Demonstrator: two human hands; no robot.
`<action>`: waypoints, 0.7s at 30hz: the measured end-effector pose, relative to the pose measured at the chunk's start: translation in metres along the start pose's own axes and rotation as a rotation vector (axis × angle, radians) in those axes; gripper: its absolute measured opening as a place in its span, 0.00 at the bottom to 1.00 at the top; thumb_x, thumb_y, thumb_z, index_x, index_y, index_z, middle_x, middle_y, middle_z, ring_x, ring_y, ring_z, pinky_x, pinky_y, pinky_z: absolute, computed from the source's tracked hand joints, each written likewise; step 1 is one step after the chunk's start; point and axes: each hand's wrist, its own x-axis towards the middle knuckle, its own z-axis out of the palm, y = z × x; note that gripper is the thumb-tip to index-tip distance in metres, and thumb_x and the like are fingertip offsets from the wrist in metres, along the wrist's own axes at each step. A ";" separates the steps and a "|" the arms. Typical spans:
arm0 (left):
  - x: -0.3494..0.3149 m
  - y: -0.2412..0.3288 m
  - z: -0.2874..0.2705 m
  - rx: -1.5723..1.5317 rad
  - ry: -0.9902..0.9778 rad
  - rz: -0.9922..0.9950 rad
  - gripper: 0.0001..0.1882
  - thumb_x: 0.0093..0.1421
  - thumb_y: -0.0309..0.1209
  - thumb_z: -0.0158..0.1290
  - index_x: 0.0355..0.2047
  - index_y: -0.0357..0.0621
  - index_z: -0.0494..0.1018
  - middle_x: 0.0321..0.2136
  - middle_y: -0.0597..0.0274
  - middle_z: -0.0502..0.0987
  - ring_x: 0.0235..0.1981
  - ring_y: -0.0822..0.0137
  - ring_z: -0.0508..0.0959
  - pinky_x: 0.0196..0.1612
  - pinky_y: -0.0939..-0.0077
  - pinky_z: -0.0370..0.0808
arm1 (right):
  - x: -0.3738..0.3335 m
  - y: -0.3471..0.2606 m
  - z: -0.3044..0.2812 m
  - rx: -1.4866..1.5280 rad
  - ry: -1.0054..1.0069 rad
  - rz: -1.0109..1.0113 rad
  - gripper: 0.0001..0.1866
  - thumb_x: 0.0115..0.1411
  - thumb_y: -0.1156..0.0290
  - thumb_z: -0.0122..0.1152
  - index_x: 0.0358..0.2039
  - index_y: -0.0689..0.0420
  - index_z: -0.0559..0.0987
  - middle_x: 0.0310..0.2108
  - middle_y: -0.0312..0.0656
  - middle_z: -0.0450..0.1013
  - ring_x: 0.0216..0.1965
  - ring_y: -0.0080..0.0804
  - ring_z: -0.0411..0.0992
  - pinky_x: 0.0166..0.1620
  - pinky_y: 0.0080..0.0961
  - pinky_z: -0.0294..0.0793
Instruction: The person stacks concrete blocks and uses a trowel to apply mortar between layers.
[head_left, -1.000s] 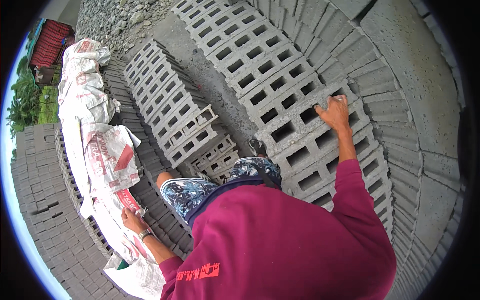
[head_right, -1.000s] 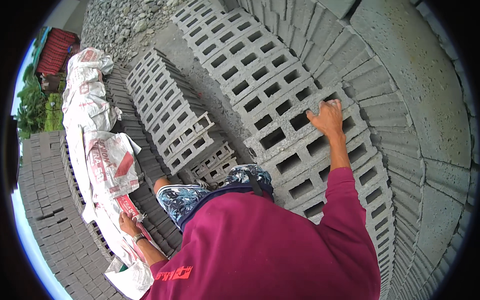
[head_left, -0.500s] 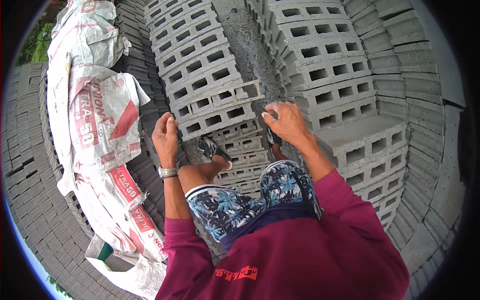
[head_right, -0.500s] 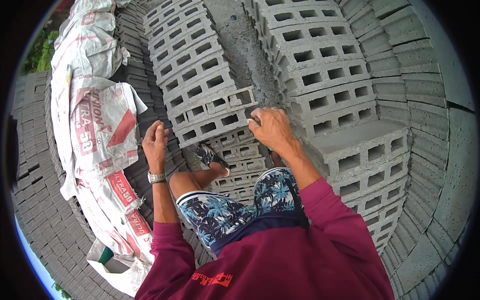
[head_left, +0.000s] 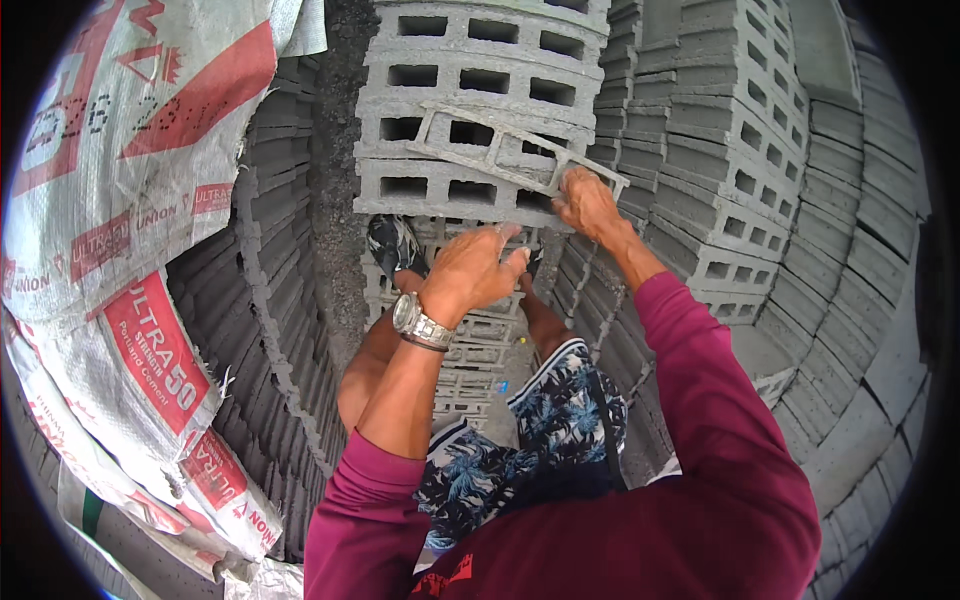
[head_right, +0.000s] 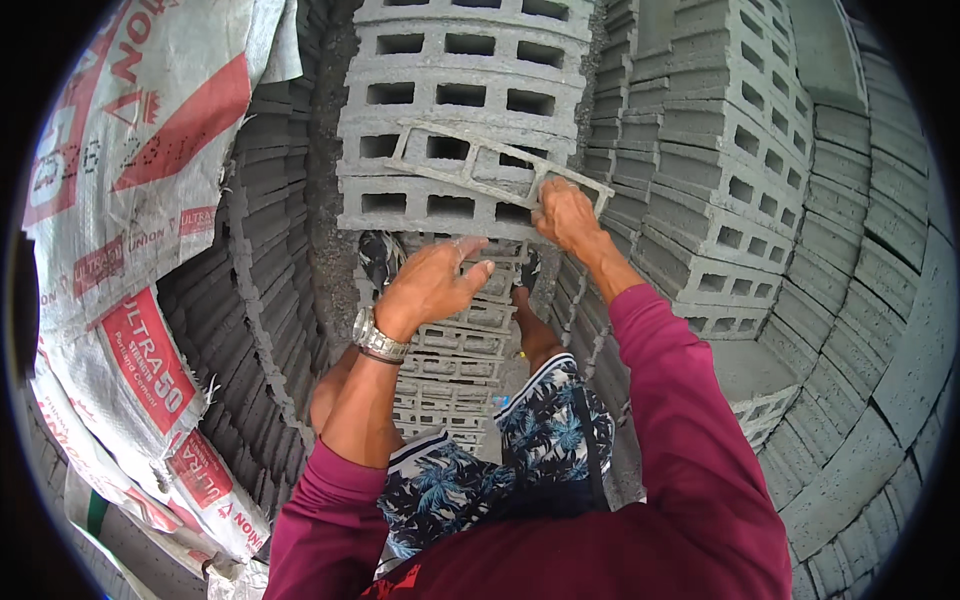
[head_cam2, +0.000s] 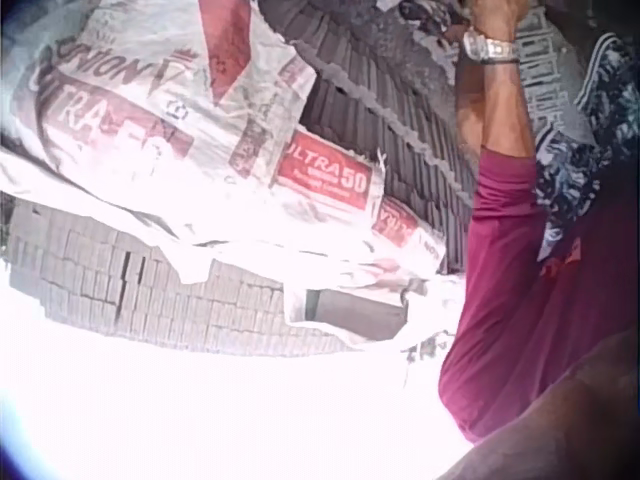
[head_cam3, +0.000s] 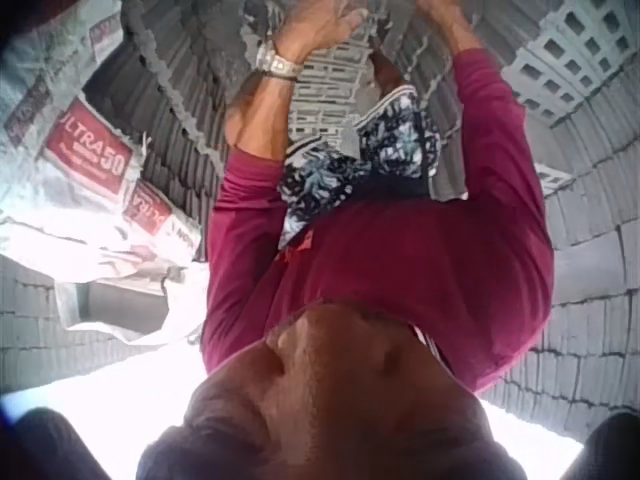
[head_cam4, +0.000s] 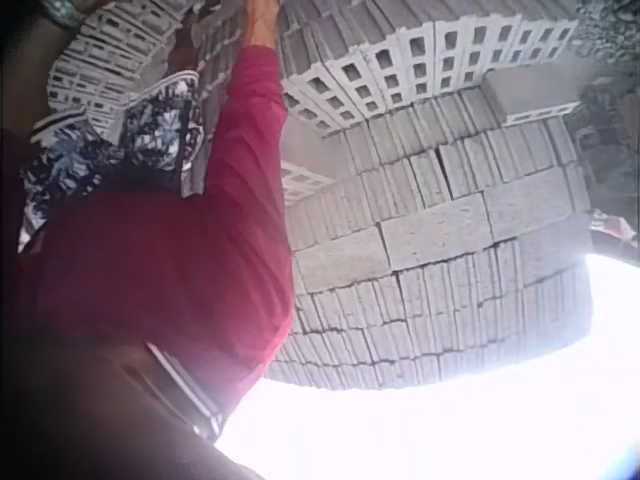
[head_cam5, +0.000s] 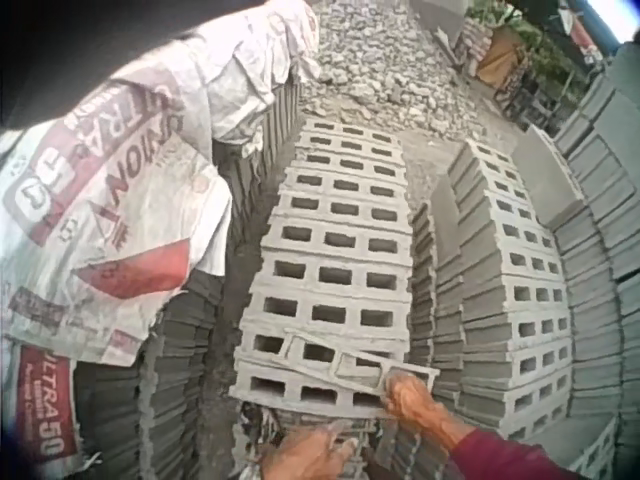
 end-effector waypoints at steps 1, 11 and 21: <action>-0.002 -0.008 0.004 -0.016 0.015 -0.009 0.25 0.63 0.44 0.50 0.52 0.36 0.75 0.45 0.36 0.78 0.48 0.40 0.78 0.54 0.55 0.72 | 0.000 -0.001 -0.003 0.026 0.054 0.013 0.18 0.51 0.64 0.62 0.36 0.65 0.75 0.40 0.61 0.73 0.41 0.61 0.75 0.42 0.51 0.73; 0.014 -0.036 0.043 0.143 0.245 -0.215 0.25 0.60 0.43 0.54 0.49 0.33 0.76 0.43 0.35 0.78 0.46 0.40 0.78 0.53 0.55 0.73 | 0.024 -0.042 -0.088 0.104 0.214 0.229 0.34 0.58 0.40 0.61 0.26 0.66 0.79 0.20 0.57 0.75 0.26 0.56 0.76 0.34 0.45 0.74; 0.092 -0.067 0.114 0.482 0.679 -0.128 0.30 0.52 0.52 0.61 0.36 0.31 0.79 0.33 0.41 0.80 0.41 0.46 0.78 0.60 0.51 0.64 | -0.016 -0.050 -0.097 1.032 0.537 0.278 0.23 0.62 0.52 0.64 0.17 0.51 0.71 0.13 0.28 0.60 0.13 0.18 0.55 0.18 0.20 0.53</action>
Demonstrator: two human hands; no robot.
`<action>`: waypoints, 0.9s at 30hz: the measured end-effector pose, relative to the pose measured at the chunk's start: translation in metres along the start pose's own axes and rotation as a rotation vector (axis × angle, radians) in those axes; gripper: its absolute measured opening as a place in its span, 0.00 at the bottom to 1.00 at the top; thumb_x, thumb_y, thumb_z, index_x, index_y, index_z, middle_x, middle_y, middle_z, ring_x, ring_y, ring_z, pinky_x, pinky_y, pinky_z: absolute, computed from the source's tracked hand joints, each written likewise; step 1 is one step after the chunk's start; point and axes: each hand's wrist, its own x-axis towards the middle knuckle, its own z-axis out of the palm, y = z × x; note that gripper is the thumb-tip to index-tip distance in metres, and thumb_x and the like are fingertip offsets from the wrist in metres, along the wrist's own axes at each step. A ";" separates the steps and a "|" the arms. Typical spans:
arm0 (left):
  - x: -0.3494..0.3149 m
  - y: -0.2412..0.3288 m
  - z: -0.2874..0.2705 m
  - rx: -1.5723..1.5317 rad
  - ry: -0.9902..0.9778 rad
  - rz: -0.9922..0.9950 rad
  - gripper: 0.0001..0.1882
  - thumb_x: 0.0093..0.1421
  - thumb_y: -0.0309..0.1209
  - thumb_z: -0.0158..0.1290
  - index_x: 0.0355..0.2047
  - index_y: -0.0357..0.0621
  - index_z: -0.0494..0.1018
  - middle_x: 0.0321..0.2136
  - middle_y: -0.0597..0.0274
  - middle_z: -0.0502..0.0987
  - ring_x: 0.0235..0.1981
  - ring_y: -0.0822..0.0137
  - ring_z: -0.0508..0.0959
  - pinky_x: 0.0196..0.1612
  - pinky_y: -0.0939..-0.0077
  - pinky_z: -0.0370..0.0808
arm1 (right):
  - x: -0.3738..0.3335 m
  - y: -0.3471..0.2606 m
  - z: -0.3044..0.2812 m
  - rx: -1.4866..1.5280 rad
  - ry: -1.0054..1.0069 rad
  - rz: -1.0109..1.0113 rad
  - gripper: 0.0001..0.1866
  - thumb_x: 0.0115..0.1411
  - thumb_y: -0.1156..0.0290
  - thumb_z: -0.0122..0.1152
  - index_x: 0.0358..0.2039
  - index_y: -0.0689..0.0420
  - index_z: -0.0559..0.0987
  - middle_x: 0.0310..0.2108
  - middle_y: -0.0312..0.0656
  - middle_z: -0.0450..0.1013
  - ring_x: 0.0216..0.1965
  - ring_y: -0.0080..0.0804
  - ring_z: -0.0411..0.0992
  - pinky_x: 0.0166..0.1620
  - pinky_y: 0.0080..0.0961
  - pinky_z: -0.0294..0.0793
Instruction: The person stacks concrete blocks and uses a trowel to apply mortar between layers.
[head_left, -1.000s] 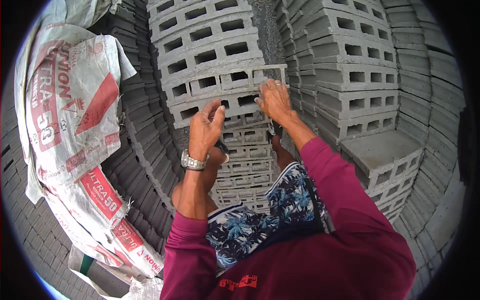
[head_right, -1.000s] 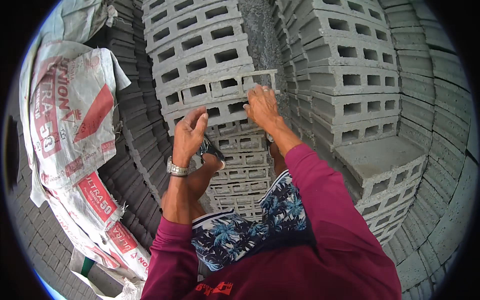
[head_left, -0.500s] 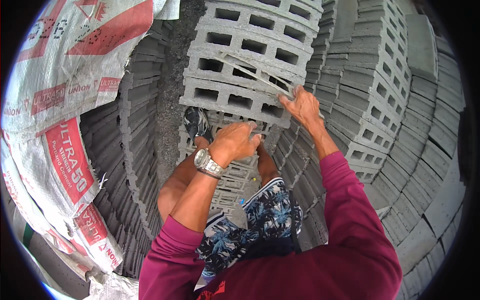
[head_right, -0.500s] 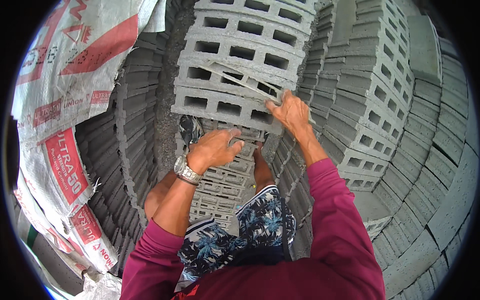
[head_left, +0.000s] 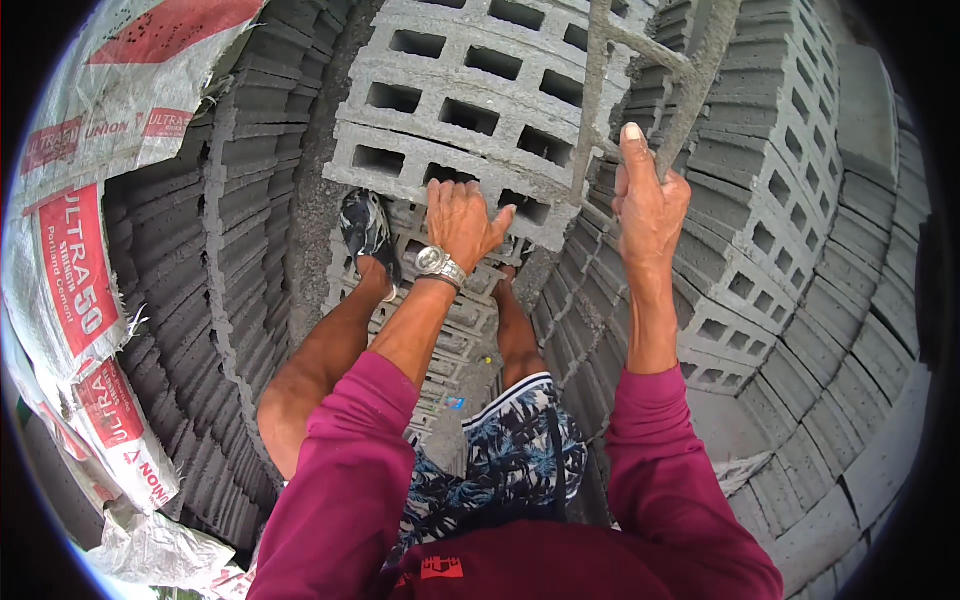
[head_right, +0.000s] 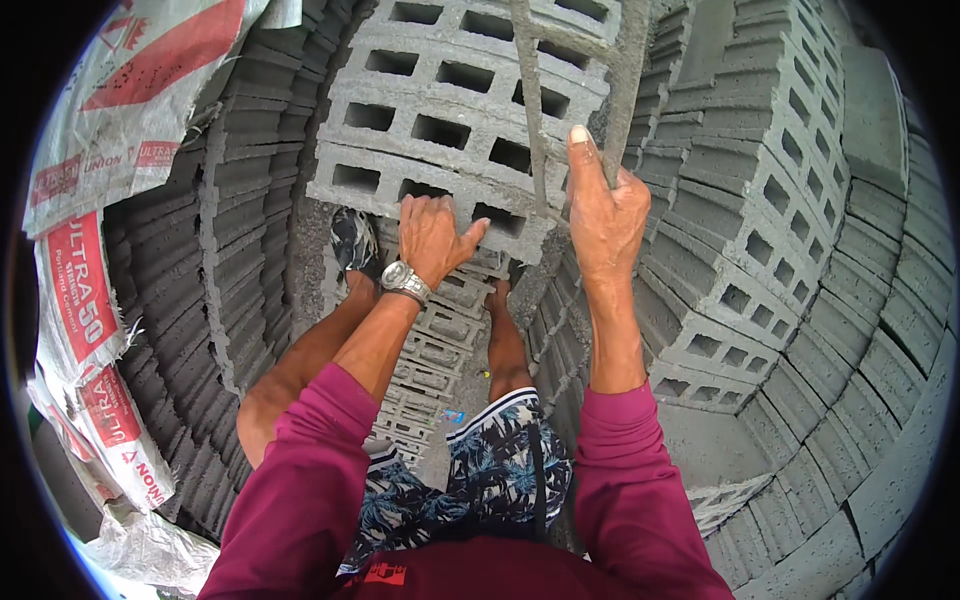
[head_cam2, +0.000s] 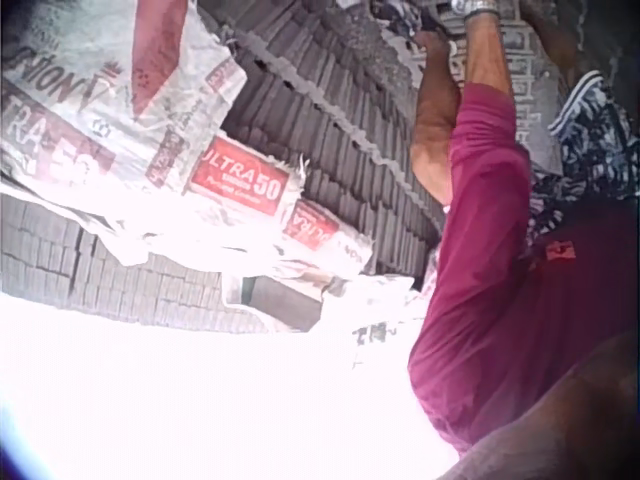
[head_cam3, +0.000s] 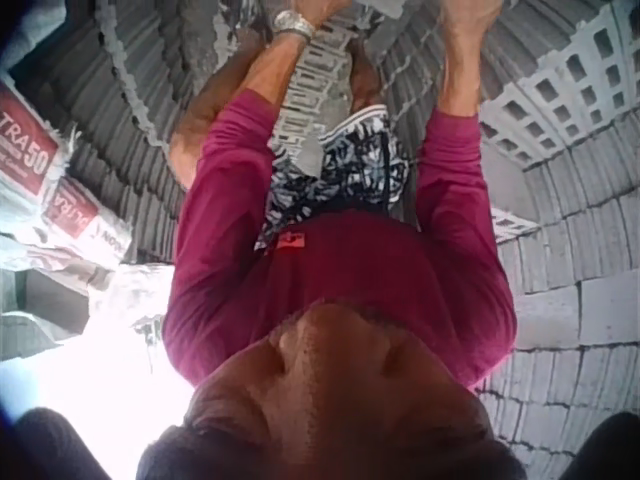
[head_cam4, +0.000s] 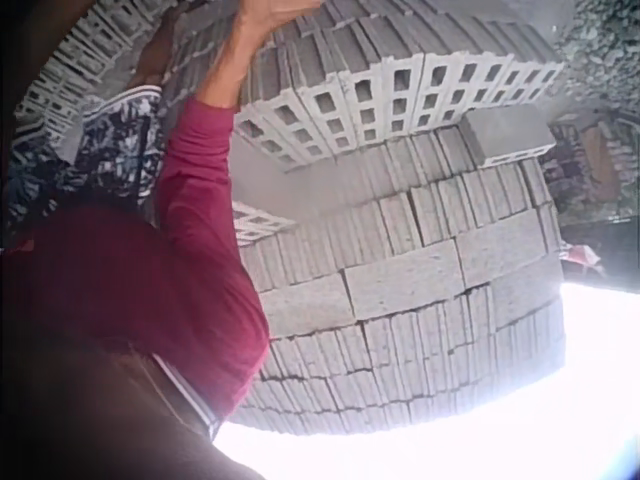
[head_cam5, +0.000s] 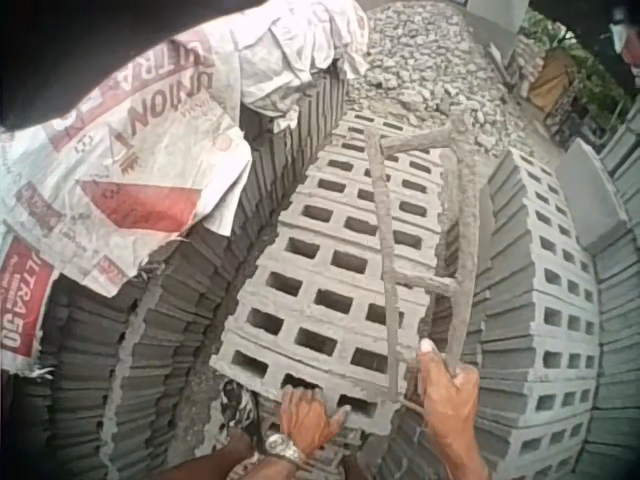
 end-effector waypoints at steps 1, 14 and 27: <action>0.005 0.003 0.008 0.019 -0.043 -0.064 0.30 0.52 0.53 0.61 0.35 0.32 0.79 0.31 0.41 0.80 0.40 0.47 0.78 0.60 0.51 0.64 | -0.003 0.002 -0.005 0.016 0.046 -0.007 0.23 0.62 0.52 0.64 0.17 0.51 0.71 0.13 0.28 0.59 0.13 0.18 0.54 0.18 0.20 0.53; 0.007 0.008 0.048 -0.012 0.152 -0.152 0.22 0.42 0.45 0.63 0.19 0.33 0.78 0.19 0.46 0.76 0.31 0.52 0.76 0.56 0.58 0.63 | -0.052 0.074 -0.078 0.320 0.330 0.247 0.20 0.63 0.59 0.61 0.17 0.53 0.71 0.14 0.28 0.60 0.16 0.16 0.55 0.20 0.20 0.52; 0.016 0.006 0.037 0.051 -0.039 -0.219 0.26 0.45 0.49 0.60 0.23 0.32 0.79 0.25 0.40 0.79 0.35 0.49 0.77 0.56 0.59 0.62 | -0.001 -0.027 -0.038 0.462 0.148 -0.086 0.26 0.68 0.53 0.53 0.15 0.53 0.64 0.13 0.30 0.55 0.14 0.18 0.53 0.18 0.21 0.49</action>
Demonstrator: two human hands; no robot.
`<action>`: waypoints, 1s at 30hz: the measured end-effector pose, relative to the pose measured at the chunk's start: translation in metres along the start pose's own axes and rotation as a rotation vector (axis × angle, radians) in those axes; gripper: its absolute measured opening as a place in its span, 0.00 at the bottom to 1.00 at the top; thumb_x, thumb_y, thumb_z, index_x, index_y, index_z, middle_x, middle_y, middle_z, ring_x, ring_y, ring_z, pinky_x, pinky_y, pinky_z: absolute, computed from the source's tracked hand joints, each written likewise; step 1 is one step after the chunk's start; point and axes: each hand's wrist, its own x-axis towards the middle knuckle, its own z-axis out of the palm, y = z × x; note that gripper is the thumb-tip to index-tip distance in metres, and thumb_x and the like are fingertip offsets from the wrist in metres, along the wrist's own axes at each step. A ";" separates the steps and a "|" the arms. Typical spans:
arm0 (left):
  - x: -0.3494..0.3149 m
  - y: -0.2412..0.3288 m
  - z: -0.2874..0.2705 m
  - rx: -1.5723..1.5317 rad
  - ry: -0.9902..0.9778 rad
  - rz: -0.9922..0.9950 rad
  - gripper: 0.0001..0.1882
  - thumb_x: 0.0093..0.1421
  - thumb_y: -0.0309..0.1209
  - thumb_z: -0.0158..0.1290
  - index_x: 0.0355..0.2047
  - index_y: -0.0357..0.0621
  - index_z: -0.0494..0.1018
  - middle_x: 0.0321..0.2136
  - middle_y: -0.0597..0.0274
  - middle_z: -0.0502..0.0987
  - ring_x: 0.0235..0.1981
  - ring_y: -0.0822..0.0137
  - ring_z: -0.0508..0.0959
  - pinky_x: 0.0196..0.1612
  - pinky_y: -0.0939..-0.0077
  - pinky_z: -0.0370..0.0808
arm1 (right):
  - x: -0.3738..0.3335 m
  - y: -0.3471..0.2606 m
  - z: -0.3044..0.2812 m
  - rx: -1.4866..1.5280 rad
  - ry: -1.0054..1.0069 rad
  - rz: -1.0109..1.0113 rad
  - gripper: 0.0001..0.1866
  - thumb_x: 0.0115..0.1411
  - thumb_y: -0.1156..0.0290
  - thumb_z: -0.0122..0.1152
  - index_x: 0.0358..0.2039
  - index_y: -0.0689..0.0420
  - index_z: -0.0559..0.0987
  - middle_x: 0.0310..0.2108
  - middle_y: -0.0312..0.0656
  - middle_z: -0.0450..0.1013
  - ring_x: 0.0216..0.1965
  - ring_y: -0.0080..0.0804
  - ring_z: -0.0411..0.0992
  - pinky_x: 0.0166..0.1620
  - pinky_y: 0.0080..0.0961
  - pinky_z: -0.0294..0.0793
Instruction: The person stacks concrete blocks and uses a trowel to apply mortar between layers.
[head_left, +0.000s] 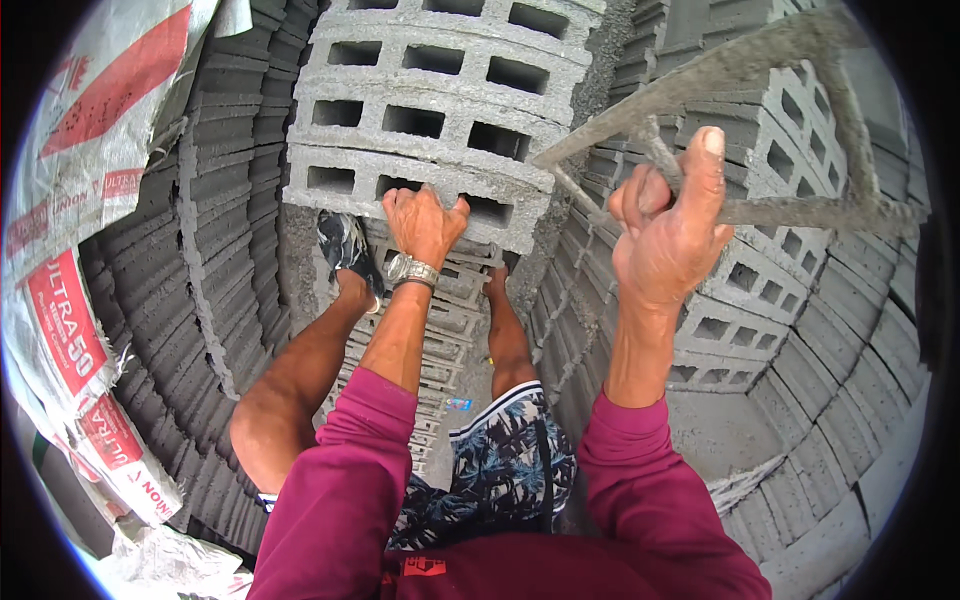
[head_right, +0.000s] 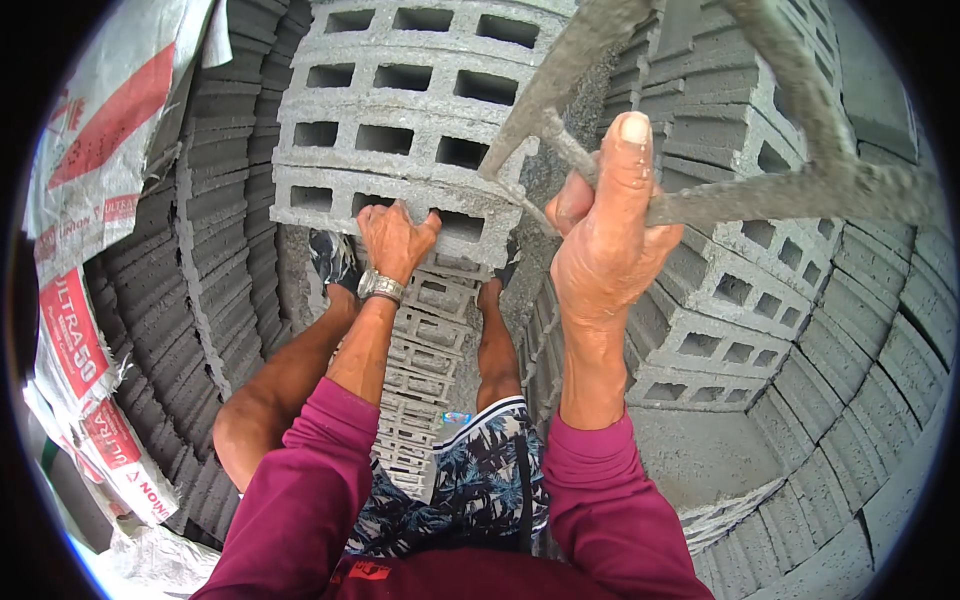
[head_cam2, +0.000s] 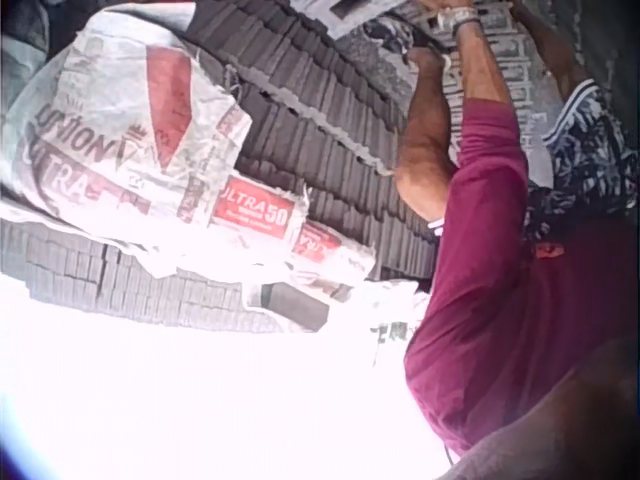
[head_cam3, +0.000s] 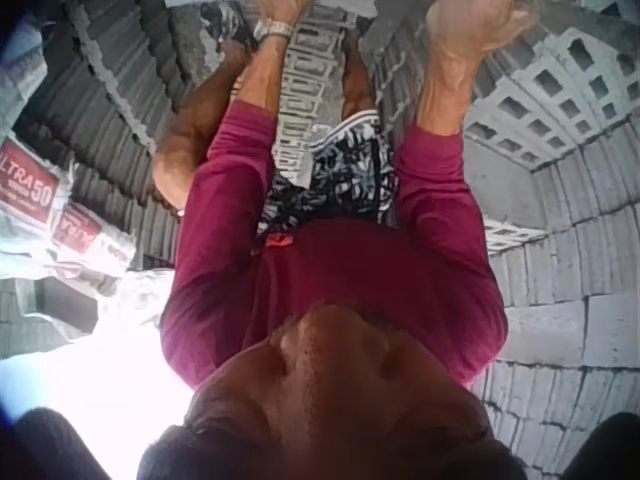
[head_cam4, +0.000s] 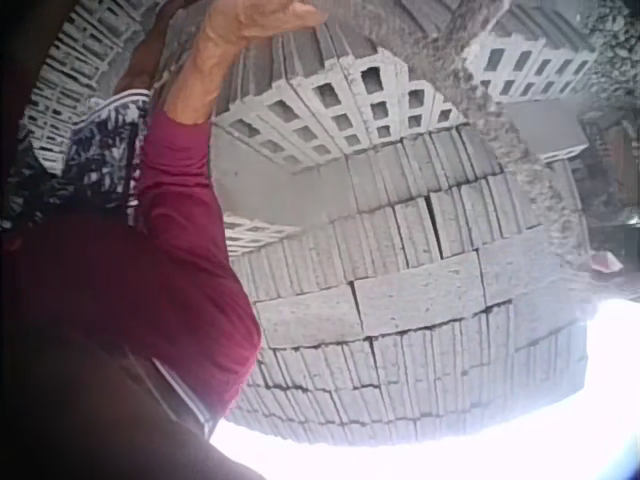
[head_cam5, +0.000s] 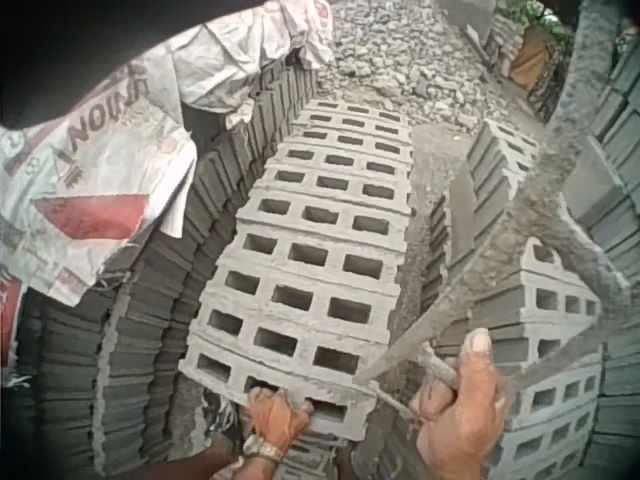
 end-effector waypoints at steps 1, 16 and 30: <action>-0.002 -0.002 0.000 -0.019 0.000 -0.003 0.24 0.46 0.48 0.60 0.24 0.33 0.79 0.25 0.41 0.79 0.35 0.50 0.77 0.57 0.59 0.62 | -0.001 -0.001 0.004 -0.009 -0.045 -0.036 0.27 0.69 0.53 0.52 0.15 0.53 0.64 0.12 0.30 0.55 0.13 0.18 0.53 0.18 0.21 0.49; -0.010 -0.007 0.000 -0.086 0.092 0.007 0.21 0.45 0.45 0.63 0.22 0.35 0.78 0.21 0.46 0.78 0.32 0.53 0.77 0.57 0.60 0.63 | -0.014 0.039 0.049 -0.167 -0.286 -0.133 0.21 0.69 0.59 0.51 0.19 0.51 0.64 0.13 0.27 0.55 0.13 0.17 0.52 0.18 0.22 0.50; -0.099 -0.045 0.029 -0.228 0.325 -0.008 0.19 0.40 0.38 0.65 0.23 0.31 0.79 0.22 0.43 0.78 0.35 0.50 0.77 0.63 0.57 0.61 | -0.015 0.122 0.017 -0.433 -0.297 -0.031 0.24 0.67 0.56 0.57 0.19 0.59 0.73 0.14 0.28 0.61 0.19 0.17 0.57 0.22 0.26 0.55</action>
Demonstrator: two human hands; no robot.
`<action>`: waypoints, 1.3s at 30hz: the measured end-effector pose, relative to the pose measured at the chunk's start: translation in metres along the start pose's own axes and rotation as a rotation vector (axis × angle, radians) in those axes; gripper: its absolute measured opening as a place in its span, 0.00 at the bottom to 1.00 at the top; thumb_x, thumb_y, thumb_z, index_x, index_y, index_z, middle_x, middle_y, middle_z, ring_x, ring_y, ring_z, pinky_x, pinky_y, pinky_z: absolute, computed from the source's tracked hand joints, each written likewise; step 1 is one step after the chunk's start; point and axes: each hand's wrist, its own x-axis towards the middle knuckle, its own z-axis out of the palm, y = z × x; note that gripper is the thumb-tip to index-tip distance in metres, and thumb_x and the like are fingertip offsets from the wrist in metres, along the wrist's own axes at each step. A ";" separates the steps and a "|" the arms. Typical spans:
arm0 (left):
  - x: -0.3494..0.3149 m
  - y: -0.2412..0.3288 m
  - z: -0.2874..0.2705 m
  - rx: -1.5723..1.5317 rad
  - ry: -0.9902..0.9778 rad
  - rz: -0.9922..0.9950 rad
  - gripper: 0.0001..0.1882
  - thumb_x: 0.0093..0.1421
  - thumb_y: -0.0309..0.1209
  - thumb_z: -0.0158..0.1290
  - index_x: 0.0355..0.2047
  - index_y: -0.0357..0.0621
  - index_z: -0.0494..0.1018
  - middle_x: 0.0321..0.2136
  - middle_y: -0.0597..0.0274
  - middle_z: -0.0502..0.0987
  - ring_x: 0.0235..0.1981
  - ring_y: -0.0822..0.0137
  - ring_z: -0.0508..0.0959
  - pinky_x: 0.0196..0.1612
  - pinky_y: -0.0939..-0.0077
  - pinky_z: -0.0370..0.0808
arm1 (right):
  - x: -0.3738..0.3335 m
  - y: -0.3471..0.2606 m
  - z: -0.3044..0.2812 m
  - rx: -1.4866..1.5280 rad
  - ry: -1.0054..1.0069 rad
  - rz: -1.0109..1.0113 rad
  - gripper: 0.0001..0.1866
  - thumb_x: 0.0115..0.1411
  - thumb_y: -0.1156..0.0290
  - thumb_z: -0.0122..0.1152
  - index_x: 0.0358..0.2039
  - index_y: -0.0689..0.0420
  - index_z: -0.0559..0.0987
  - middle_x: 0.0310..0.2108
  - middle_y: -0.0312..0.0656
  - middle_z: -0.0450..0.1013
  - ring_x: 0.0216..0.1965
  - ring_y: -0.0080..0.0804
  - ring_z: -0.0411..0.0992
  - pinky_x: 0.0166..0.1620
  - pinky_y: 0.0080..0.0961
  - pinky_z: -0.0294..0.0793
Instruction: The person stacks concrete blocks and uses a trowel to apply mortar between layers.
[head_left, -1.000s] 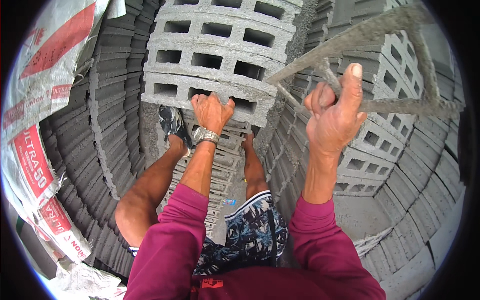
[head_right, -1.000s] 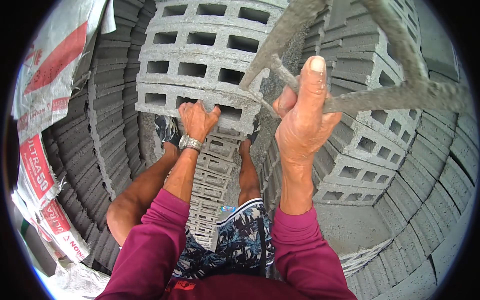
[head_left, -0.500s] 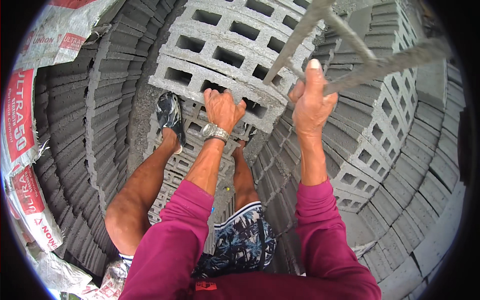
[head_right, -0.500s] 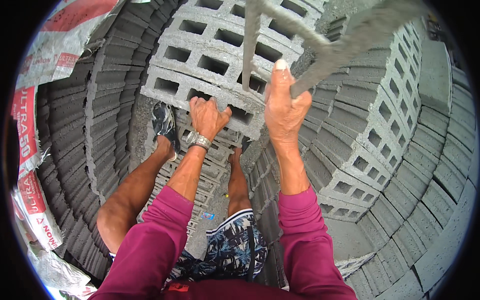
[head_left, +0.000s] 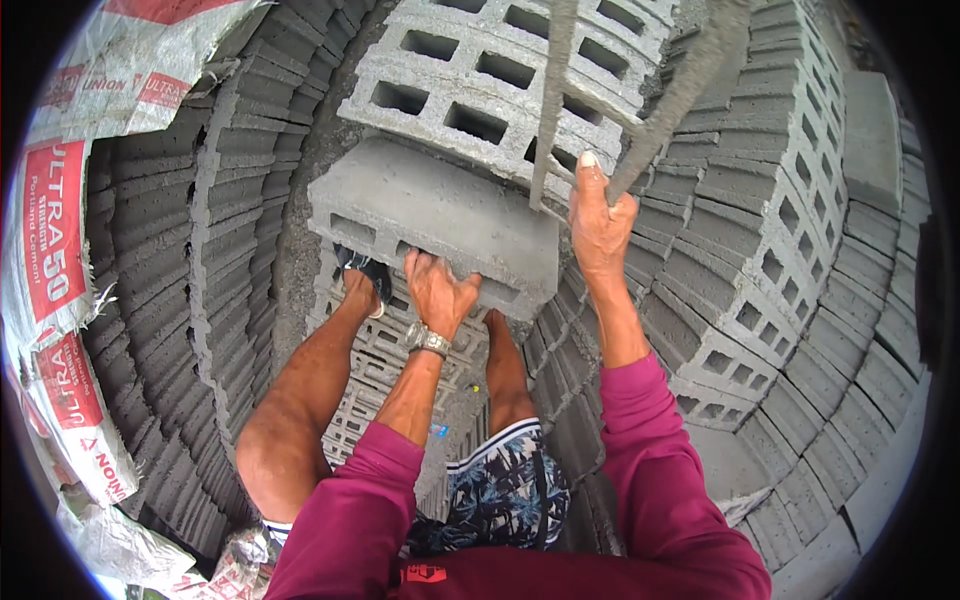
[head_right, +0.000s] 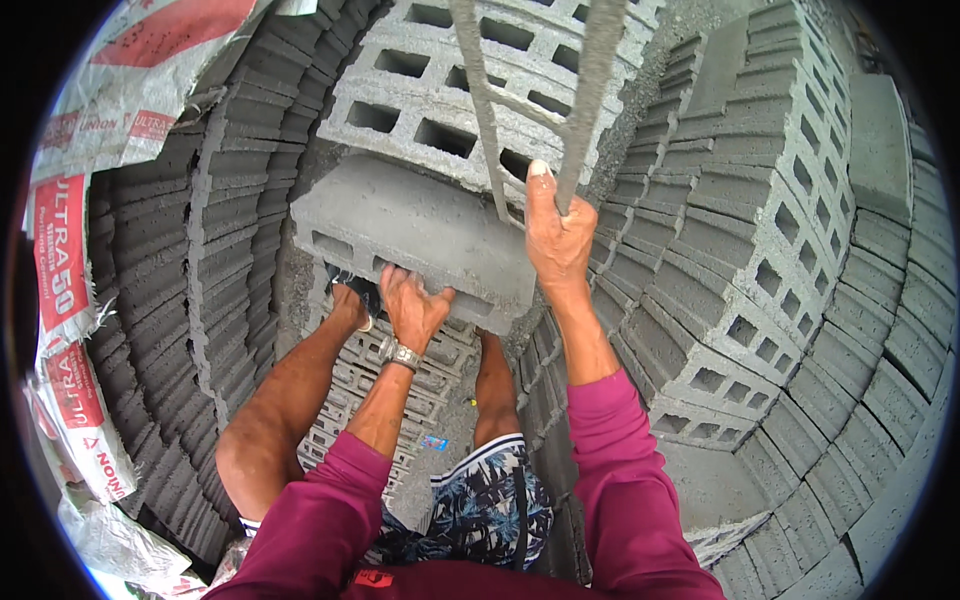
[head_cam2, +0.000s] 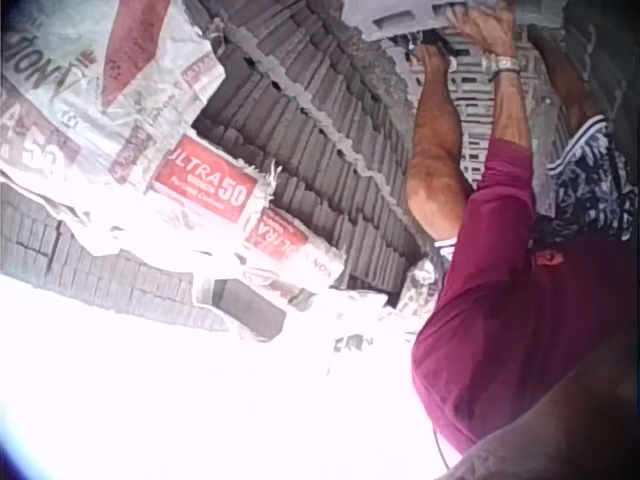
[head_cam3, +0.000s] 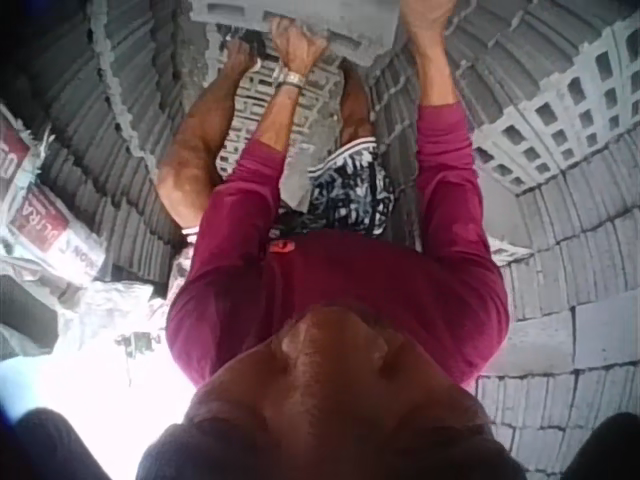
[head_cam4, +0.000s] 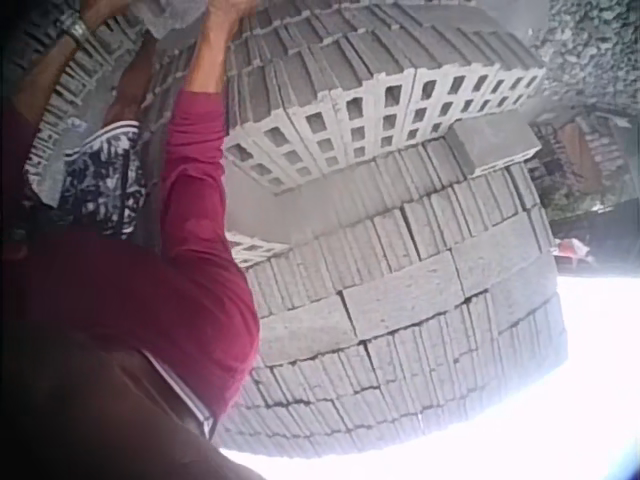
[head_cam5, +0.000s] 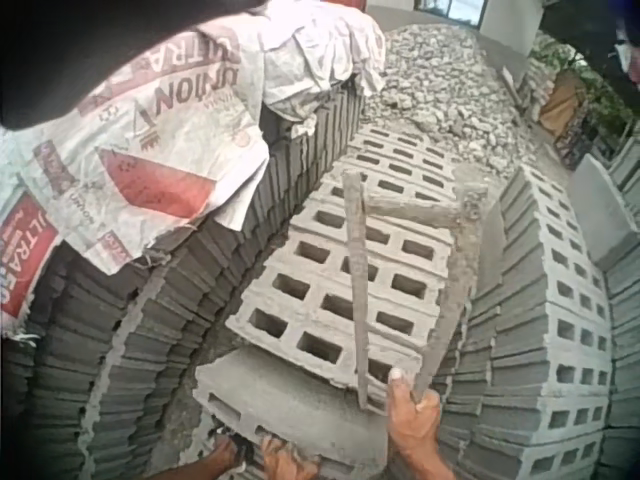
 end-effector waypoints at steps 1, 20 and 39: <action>0.002 -0.008 0.002 -0.007 0.088 0.044 0.19 0.40 0.38 0.64 0.24 0.31 0.79 0.22 0.43 0.78 0.35 0.49 0.77 0.64 0.56 0.61 | 0.001 -0.017 -0.003 0.073 0.033 -0.005 0.23 0.68 0.56 0.57 0.19 0.56 0.72 0.15 0.28 0.60 0.18 0.17 0.55 0.21 0.24 0.54; 0.056 0.116 -0.022 -0.050 -0.199 0.197 0.26 0.53 0.44 0.62 0.42 0.32 0.79 0.34 0.44 0.79 0.40 0.45 0.77 0.50 0.54 0.70 | -0.059 0.069 -0.118 0.326 0.654 0.442 0.25 0.64 0.54 0.56 0.16 0.59 0.72 0.15 0.33 0.64 0.18 0.22 0.60 0.25 0.25 0.58; 0.038 0.108 0.009 0.199 -0.480 -0.011 0.33 0.48 0.50 0.65 0.17 0.25 0.67 0.21 0.44 0.71 0.32 0.48 0.71 0.53 0.55 0.65 | -0.006 0.096 -0.122 0.411 0.703 0.491 0.25 0.65 0.56 0.54 0.17 0.63 0.74 0.14 0.40 0.69 0.18 0.29 0.67 0.26 0.31 0.65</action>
